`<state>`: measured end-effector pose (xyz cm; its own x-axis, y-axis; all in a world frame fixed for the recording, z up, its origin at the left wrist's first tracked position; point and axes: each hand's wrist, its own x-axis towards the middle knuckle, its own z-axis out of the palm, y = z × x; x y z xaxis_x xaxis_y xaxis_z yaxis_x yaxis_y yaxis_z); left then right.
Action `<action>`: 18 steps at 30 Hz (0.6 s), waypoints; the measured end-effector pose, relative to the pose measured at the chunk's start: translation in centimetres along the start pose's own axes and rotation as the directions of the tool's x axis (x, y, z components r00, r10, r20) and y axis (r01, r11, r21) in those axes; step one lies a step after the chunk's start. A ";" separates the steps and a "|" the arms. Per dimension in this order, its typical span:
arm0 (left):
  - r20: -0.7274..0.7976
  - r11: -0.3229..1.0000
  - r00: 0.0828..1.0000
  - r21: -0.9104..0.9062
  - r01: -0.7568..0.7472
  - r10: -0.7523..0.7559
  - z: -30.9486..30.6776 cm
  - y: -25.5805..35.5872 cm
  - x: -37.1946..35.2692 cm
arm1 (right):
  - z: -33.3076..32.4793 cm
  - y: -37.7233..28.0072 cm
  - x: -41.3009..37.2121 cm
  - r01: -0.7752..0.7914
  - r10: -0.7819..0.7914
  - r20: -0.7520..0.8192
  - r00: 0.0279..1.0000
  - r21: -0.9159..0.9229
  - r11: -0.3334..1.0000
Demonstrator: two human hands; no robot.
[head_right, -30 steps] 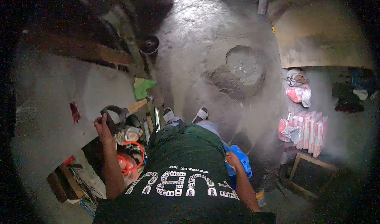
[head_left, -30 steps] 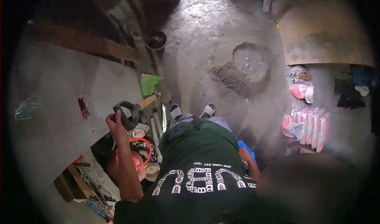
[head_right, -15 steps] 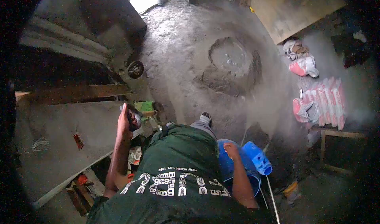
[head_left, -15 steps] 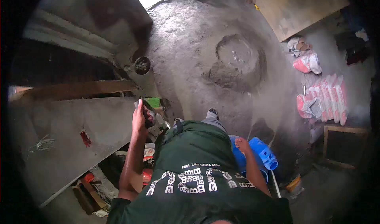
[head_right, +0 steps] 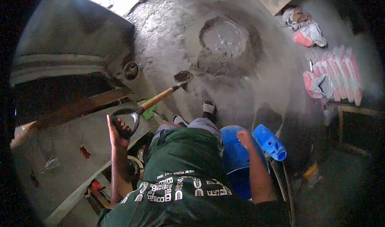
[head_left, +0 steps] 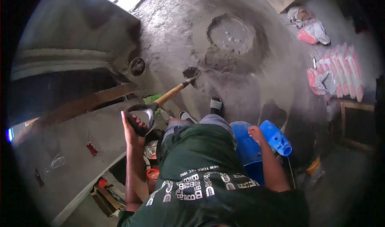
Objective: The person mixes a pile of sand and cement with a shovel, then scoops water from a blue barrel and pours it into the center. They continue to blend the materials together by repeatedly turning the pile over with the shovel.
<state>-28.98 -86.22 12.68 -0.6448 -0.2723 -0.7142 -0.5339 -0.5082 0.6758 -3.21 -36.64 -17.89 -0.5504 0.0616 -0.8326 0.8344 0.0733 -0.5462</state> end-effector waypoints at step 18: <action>-0.258 0.999 0.966 -0.026 0.020 -0.026 0.5 -12.2 4.0 | 2.7 2.9 2.2 -0.056 0.059 0.071 0.996 -0.040 0.998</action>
<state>-25.35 -80.74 1.66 -0.4679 -0.4602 -0.7545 -0.5324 -0.5347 0.6563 -1.96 -39.01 -21.58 -0.4969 -0.0051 -0.8678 0.8623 0.1094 -0.4944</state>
